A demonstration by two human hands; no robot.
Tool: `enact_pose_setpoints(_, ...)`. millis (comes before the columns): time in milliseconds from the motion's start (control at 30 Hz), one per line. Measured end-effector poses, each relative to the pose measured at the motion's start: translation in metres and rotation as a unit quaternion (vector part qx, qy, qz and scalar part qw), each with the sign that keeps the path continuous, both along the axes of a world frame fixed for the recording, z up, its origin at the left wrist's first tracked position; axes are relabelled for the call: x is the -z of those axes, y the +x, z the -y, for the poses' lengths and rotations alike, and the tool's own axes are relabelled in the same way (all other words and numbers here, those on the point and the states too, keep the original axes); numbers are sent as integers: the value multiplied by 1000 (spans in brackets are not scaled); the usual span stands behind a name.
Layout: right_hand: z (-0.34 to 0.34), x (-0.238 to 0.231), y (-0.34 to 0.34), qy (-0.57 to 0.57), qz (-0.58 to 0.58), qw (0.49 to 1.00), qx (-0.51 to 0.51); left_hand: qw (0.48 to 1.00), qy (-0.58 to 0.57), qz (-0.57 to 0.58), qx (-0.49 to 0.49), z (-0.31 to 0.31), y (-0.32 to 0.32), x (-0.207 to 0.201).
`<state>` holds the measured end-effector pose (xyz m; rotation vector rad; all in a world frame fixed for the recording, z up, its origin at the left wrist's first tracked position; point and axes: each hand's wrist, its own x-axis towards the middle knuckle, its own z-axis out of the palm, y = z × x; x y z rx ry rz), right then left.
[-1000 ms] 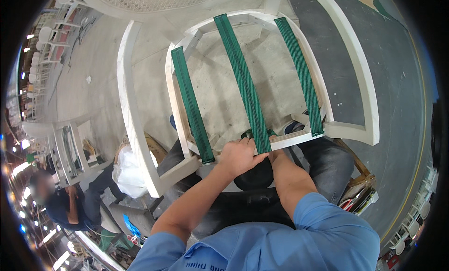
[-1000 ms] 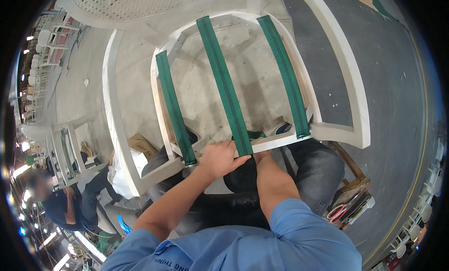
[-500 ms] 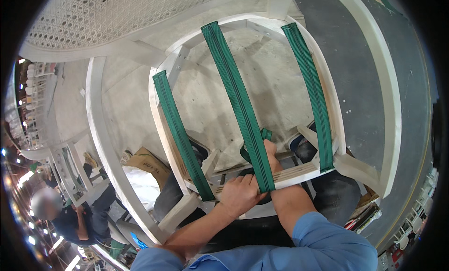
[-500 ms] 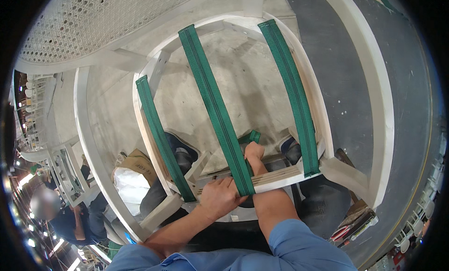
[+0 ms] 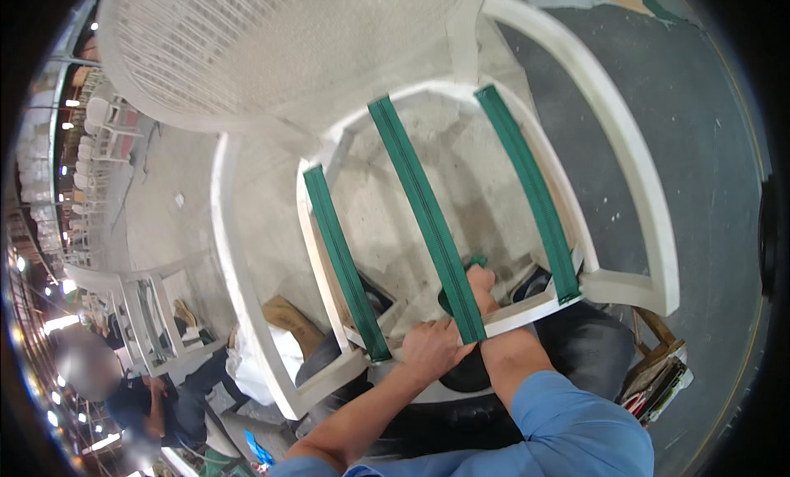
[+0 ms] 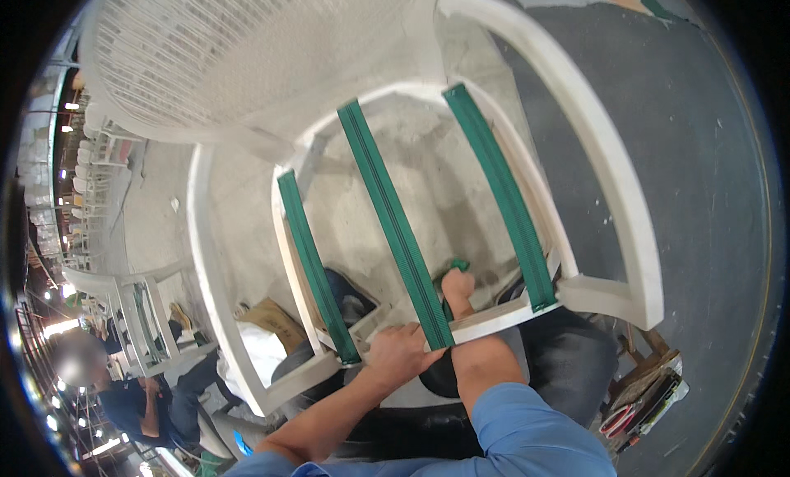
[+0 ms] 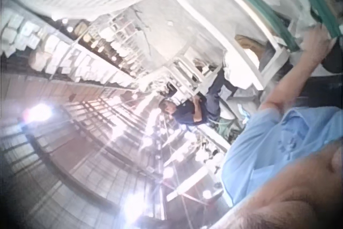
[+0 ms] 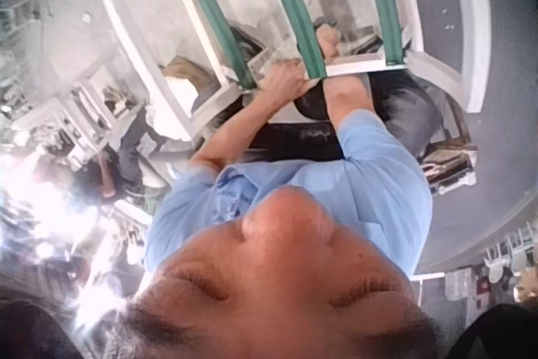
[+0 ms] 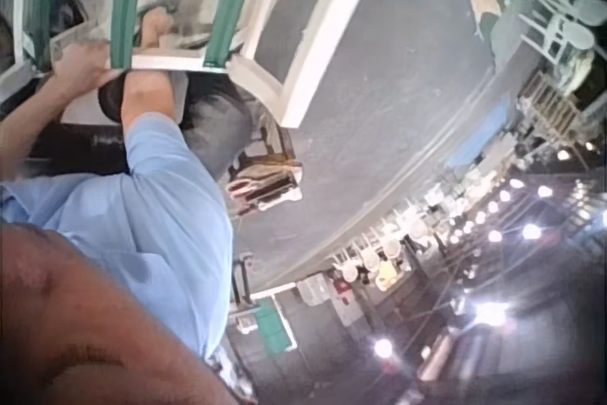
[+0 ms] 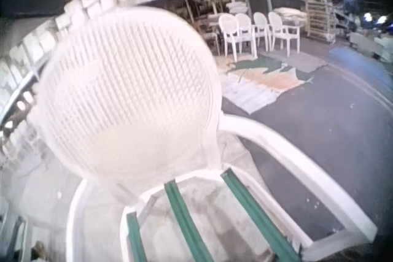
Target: The person attaches green straps to the underside of a white plastic chair seat using a staple gun. They repeatedly position the straps, staple them in place, and trim excess material with scissors.
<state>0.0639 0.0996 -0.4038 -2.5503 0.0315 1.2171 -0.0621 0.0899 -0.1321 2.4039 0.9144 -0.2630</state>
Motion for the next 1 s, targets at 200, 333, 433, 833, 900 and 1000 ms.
enact_pose_setpoints(200, -1, -4, 20, -15, -1, 910, -414, 924, -366, 97, -48, -44, -20, -1)
enact_pose_setpoints(333, -8, 16, 22, 94, -77, 912, -393, 718, -564, 86, -399, -67, 3, 17)
enact_pose_setpoints(433, -13, 23, 18, 162, 2, 845, -510, 752, -543, -70, -368, -63, 13, 61)
enact_pose_setpoints(833, -38, -18, 16, 355, -310, 882, 21, 385, -679, 2, -625, -47, 68, 105)
enact_pose_setpoints(900, -42, -27, 23, 340, -390, 851, 90, 369, -674, 30, -639, -49, 70, 97)
enact_pose_setpoints(1000, -35, -37, 34, 380, -413, 818, 123, 417, -663, 32, -621, -51, 69, 90)
